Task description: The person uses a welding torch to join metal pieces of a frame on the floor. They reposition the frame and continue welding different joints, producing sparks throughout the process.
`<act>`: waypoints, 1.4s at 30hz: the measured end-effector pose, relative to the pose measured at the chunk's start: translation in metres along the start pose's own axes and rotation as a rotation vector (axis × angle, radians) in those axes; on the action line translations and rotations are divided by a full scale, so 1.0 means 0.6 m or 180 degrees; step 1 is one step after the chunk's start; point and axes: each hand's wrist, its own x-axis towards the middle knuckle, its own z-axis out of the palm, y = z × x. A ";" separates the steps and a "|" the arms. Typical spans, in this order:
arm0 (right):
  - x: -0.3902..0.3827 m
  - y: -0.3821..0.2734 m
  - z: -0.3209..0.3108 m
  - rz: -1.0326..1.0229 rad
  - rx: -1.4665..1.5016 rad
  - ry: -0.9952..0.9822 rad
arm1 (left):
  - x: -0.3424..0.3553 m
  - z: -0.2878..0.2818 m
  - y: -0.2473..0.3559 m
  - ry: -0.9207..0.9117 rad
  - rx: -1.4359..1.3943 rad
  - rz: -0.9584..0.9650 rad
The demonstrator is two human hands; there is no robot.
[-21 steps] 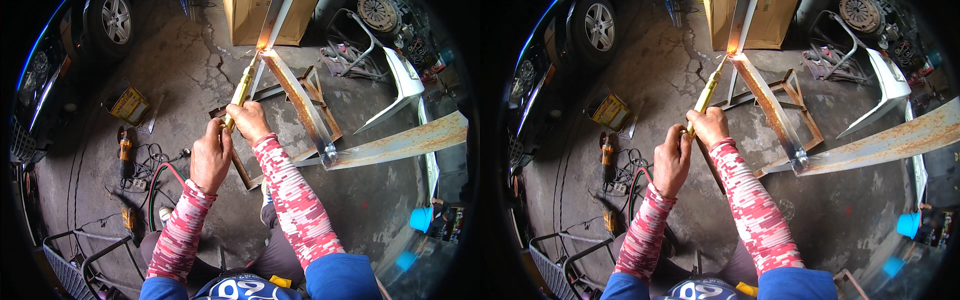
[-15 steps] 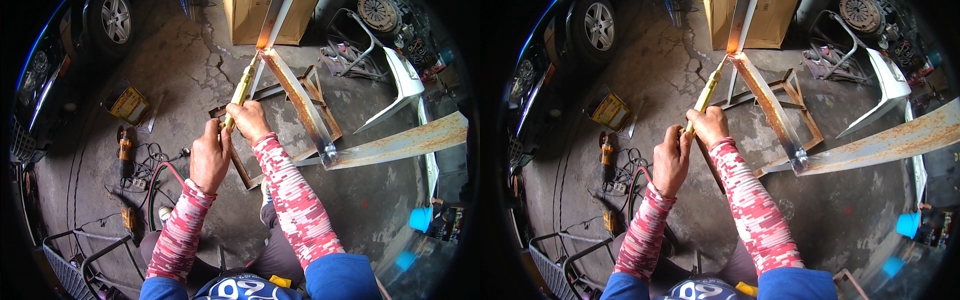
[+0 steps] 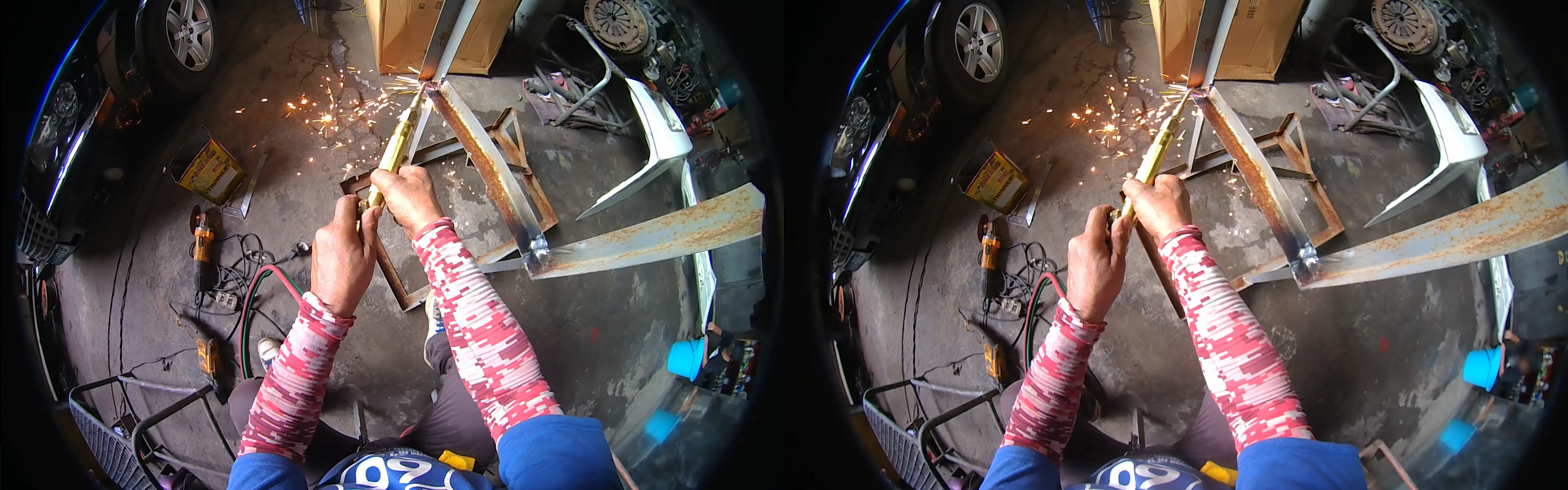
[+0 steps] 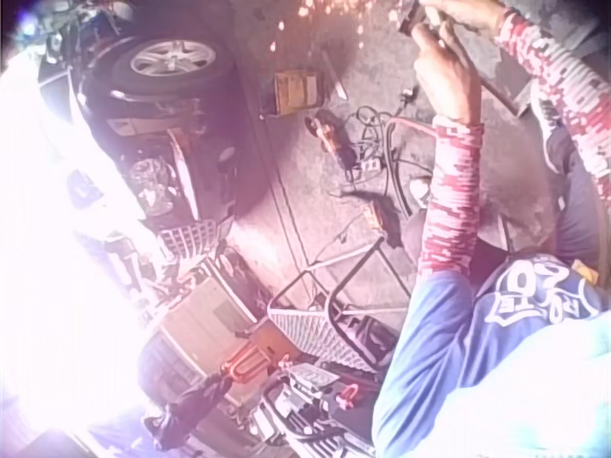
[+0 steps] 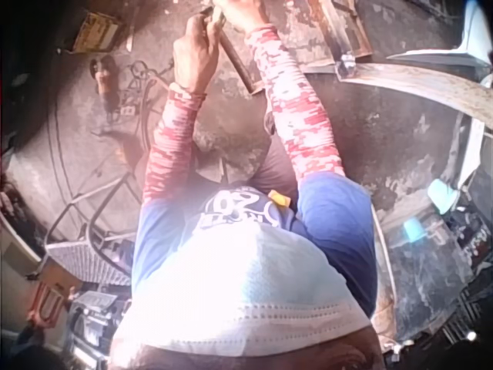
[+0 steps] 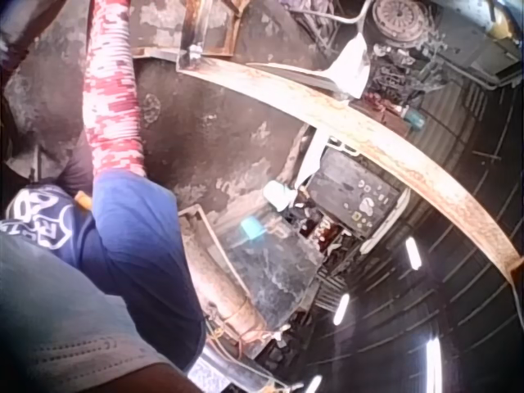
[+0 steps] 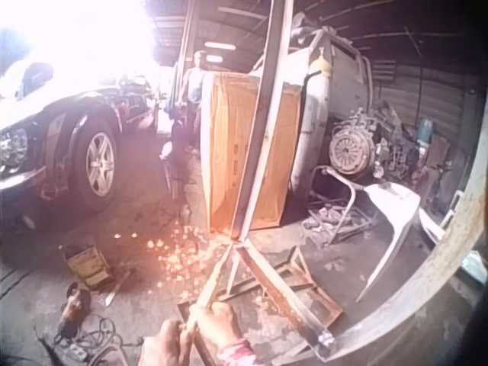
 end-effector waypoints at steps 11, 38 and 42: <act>0.011 0.011 0.003 -0.0009 -0.0033 0.0090 | 0.004 0.003 -0.003 0.0007 0.0024 -0.0014; 0.000 0.003 -0.007 -0.0034 -0.0365 -0.0125 | 0.006 -0.008 0.005 -0.0190 -0.0419 0.0043; 0.007 0.014 -0.002 -0.0113 -0.0391 -0.0091 | 0.007 -0.006 0.003 -0.0121 -0.0442 0.0110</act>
